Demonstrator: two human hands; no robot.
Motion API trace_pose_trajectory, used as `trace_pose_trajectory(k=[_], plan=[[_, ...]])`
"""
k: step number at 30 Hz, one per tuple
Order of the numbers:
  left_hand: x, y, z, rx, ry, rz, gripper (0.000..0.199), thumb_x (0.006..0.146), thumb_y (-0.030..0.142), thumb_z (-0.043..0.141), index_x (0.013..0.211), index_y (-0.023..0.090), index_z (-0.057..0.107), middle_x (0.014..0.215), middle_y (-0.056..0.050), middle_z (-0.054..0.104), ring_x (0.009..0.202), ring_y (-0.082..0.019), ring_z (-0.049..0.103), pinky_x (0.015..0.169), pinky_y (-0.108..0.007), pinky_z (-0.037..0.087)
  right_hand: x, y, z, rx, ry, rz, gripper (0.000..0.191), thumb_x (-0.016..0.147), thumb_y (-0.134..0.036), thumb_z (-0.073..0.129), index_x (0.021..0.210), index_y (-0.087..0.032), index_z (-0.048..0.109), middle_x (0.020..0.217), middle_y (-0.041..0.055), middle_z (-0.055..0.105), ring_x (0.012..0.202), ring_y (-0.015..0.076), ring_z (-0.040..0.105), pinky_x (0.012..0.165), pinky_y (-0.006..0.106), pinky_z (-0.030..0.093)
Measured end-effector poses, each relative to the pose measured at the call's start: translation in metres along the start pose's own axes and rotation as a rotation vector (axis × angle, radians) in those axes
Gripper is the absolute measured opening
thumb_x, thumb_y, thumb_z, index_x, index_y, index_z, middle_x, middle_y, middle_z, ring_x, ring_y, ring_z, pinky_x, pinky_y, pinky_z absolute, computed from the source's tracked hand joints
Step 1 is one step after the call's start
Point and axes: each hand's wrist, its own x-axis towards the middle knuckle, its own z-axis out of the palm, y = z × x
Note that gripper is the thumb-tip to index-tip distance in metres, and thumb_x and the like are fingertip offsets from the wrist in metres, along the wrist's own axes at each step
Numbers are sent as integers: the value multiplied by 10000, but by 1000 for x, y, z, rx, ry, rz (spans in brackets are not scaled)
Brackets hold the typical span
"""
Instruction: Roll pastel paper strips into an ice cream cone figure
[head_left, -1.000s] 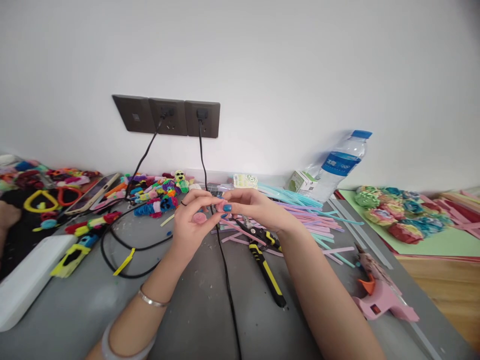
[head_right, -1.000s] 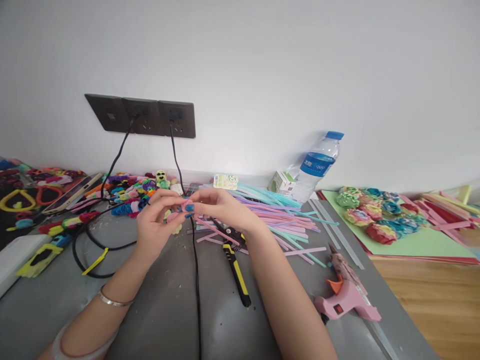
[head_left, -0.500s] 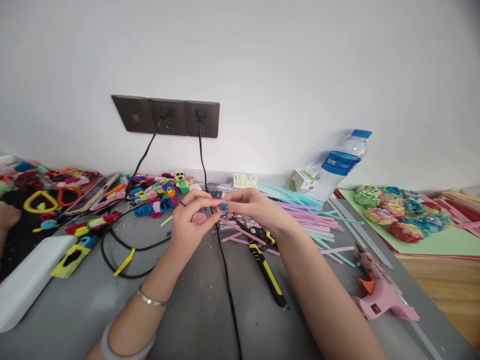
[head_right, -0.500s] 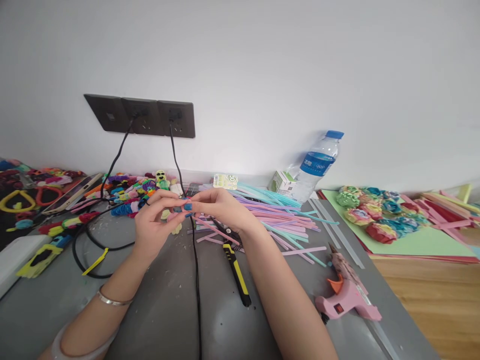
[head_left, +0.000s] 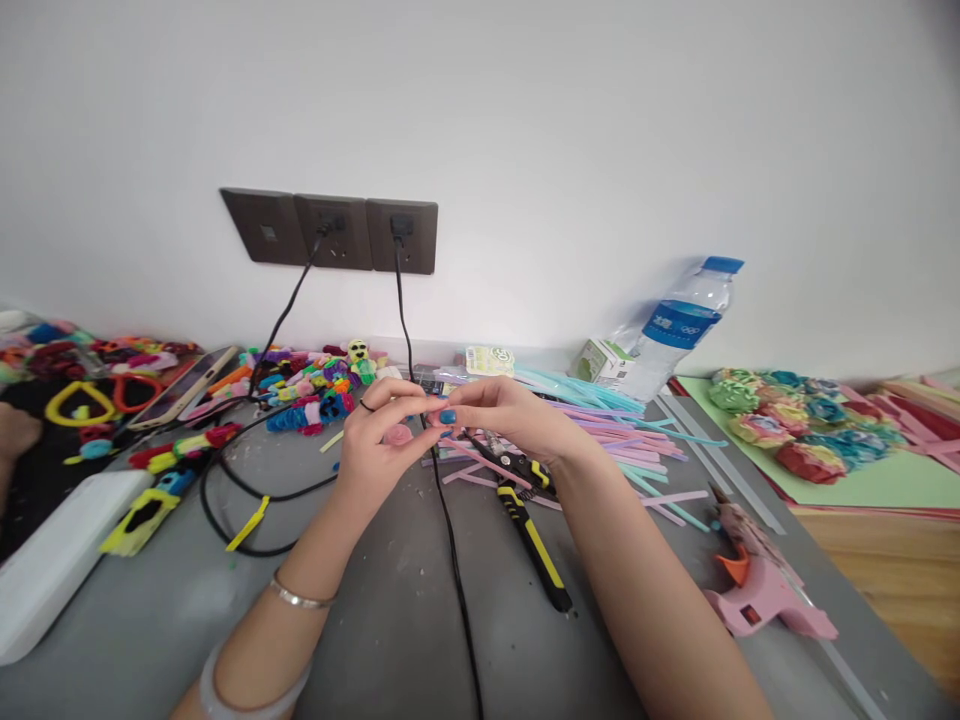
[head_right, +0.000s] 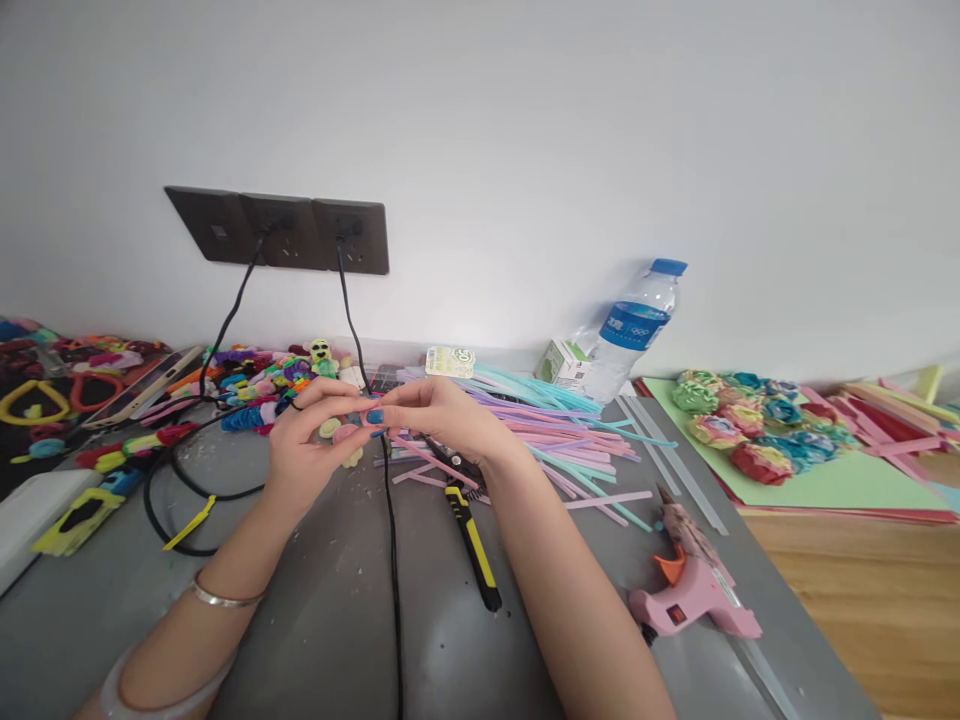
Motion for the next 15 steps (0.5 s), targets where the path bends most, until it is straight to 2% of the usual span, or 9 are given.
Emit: trace_pose_trajectory(k=[8,15], plan=[[0,-1,1,4,26,47,136,802,176,733,931,218,721,859,-17,649,795,-144,632,700,-290,518,1,0,3,50,19,-12,300,749,-426,742,858,-147,763,720,15,655,674,124,504,634,265,385],[0,-3,0,-21,24,22,96,772,219,768,860,229,732,834,-18,675,783,-157,632,688,-310,515,0,1,4,38,19,-31,266,763,-418,728,842,-168,774,705,5,652,651,115,498,612,261,382]])
